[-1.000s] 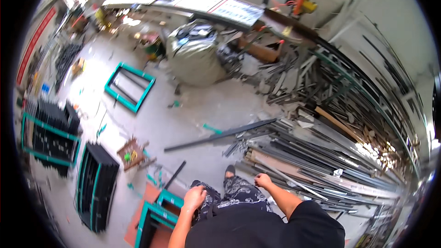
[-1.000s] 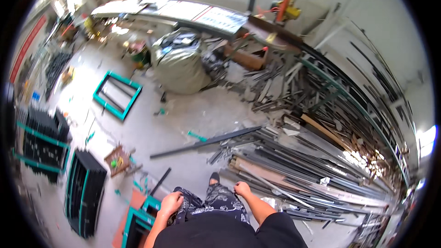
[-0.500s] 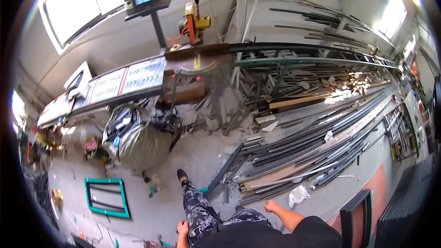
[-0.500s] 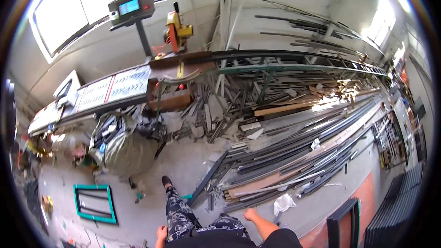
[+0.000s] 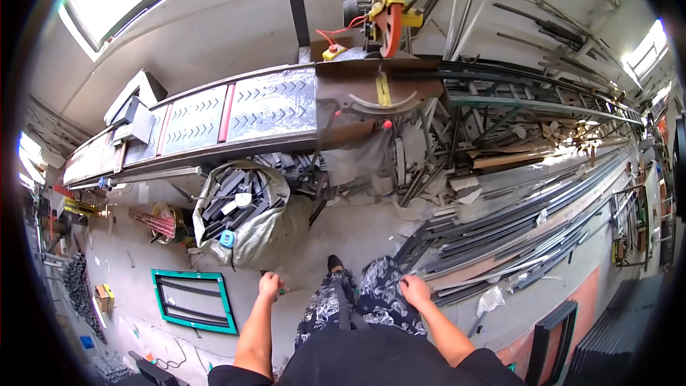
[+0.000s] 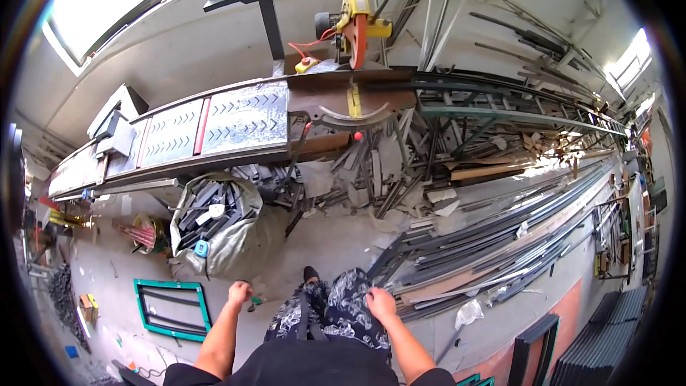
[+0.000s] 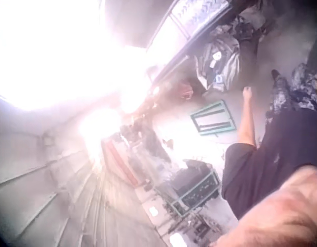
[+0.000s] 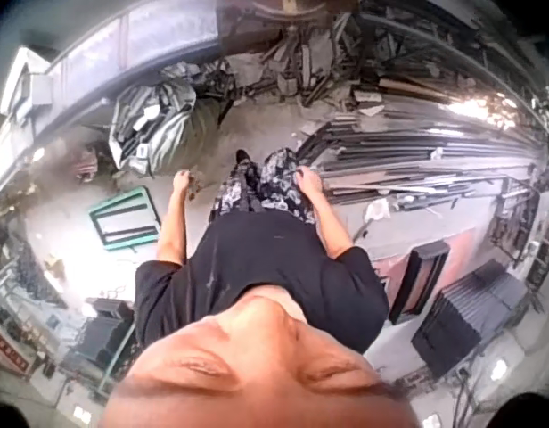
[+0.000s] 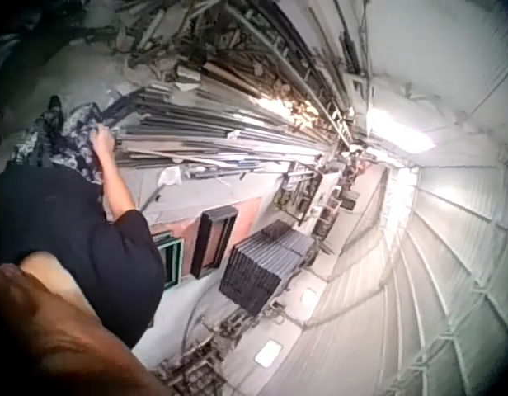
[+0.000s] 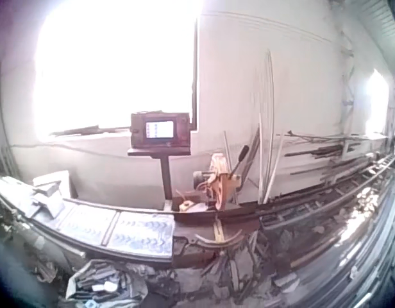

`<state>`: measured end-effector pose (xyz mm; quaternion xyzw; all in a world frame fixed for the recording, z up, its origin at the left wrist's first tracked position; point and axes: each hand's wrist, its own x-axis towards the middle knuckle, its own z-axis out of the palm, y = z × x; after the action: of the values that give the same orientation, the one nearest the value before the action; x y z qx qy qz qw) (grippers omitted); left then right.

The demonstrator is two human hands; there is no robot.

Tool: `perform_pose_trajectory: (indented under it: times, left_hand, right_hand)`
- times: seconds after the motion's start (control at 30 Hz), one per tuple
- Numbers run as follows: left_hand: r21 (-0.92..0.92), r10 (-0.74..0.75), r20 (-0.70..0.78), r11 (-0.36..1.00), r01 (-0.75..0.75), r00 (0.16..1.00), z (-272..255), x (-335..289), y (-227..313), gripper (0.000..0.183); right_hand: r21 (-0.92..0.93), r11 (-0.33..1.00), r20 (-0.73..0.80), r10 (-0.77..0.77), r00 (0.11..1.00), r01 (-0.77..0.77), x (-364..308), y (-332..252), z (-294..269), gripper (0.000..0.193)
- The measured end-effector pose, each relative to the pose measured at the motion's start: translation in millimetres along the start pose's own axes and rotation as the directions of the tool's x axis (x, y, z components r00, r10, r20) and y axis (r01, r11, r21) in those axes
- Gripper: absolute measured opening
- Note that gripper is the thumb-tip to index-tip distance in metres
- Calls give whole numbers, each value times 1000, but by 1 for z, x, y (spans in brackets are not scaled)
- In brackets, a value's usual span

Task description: The person assembles metal window frames by inserting rubber seals, cutting metal strips with a saw, and applying tape to the joints.

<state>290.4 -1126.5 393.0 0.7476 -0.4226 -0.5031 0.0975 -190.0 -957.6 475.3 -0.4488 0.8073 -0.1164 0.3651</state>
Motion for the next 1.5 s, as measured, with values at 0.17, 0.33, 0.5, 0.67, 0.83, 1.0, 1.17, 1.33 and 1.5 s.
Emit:
perform_pose_trajectory:
  times: [0.17, 0.33, 0.5, 0.67, 0.83, 1.0, 1.17, 1.33, 1.5]
  left_hand:
    - [-245, -65, 8, 967, 64, 998, 8, 35, 82, 15]
    - [24, 18, 169, 999, -22, 985, 43, 39, 97, 21]
    - [547, 150, 384, 758, -356, 911, 97, 52, 193, 33]
    - [526, 475, 431, 558, -642, 767, 140, 114, 346, 26]
    - [432, 792, 427, 246, -868, 437, 219, 170, 535, 20]
    - [397, 934, 322, 15, -918, 155, 330, 212, 679, 19]
    - [605, 918, 366, -111, -789, 151, 417, 277, 764, 44]
    - [790, 925, 323, -146, -595, 202, 447, 263, 777, 49]
    - [761, 768, 524, -227, -608, 369, 450, 289, 794, 42]
  right_hand:
    - [186, 980, -18, 80, 997, -75, 64, -1, -2, 26]
    - [397, 820, 205, 359, 910, -413, 127, 43, 28, 18]
    - [338, 822, 245, 394, 886, -459, 179, 68, 19, 18]
    - [575, 705, 199, 371, 907, -414, 234, 35, -24, 17]
    - [823, 459, 87, 482, 872, -336, 242, 36, -51, 15]
    - [920, 284, -11, 708, 706, -271, 184, 37, -24, 17]
    - [821, 197, 108, 868, 485, -536, 117, -2, 69, 16]
    - [675, 129, 287, 861, 420, -726, 125, -81, 85, 24]
    - [898, 225, 64, 783, 619, -378, 208, -140, 49, 32]
